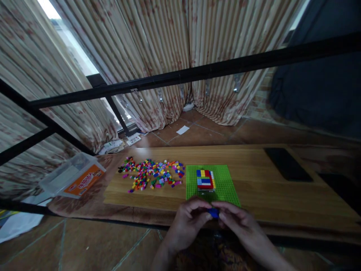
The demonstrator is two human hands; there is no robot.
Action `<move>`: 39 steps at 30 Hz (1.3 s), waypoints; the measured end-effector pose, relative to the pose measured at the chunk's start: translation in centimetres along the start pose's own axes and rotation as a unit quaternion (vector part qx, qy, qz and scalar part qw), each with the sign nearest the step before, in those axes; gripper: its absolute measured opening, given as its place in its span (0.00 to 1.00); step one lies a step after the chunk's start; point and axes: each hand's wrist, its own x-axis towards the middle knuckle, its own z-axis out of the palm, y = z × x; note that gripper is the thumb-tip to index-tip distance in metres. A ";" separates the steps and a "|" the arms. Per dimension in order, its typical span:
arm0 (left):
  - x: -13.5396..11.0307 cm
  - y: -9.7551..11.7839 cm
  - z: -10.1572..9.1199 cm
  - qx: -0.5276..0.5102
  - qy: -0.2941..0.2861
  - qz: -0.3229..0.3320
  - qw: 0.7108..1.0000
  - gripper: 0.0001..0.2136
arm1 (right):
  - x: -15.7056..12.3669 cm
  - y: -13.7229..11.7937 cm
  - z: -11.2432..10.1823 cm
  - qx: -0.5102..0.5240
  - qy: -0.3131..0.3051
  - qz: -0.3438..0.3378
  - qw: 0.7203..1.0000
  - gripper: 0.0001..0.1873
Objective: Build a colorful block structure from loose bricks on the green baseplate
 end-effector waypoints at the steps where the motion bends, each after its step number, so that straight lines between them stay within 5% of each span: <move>1: 0.2 0.1 0.2 -0.012 -0.002 -0.001 1.000 0.09 | 0.0 -0.1 0.1 0.027 0.005 0.003 1.000 0.18; 8: 1.0 -0.2 1.4 -0.035 0.036 -0.005 0.999 0.12 | 0.2 -0.6 -0.3 0.077 0.036 -0.017 0.996 0.14; 21: 0.6 0.0 2.4 -0.105 0.046 -0.004 0.993 0.19 | 0.1 0.5 -0.7 -0.150 0.017 -0.084 0.985 0.20; 30: 0.0 -1.2 3.3 -0.089 0.116 -0.028 0.989 0.19 | 0.2 3.1 -0.5 -0.159 0.074 -0.043 0.984 0.22; 35: -0.6 -2.3 2.3 -0.055 0.144 -0.041 0.987 0.15 | 0.7 2.9 1.5 -0.151 0.068 -0.052 0.985 0.22; 39: -1.4 -3.2 -0.6 0.016 0.206 -0.034 0.978 0.12 | 1.2 2.9 2.9 -0.190 0.047 -0.050 0.979 0.20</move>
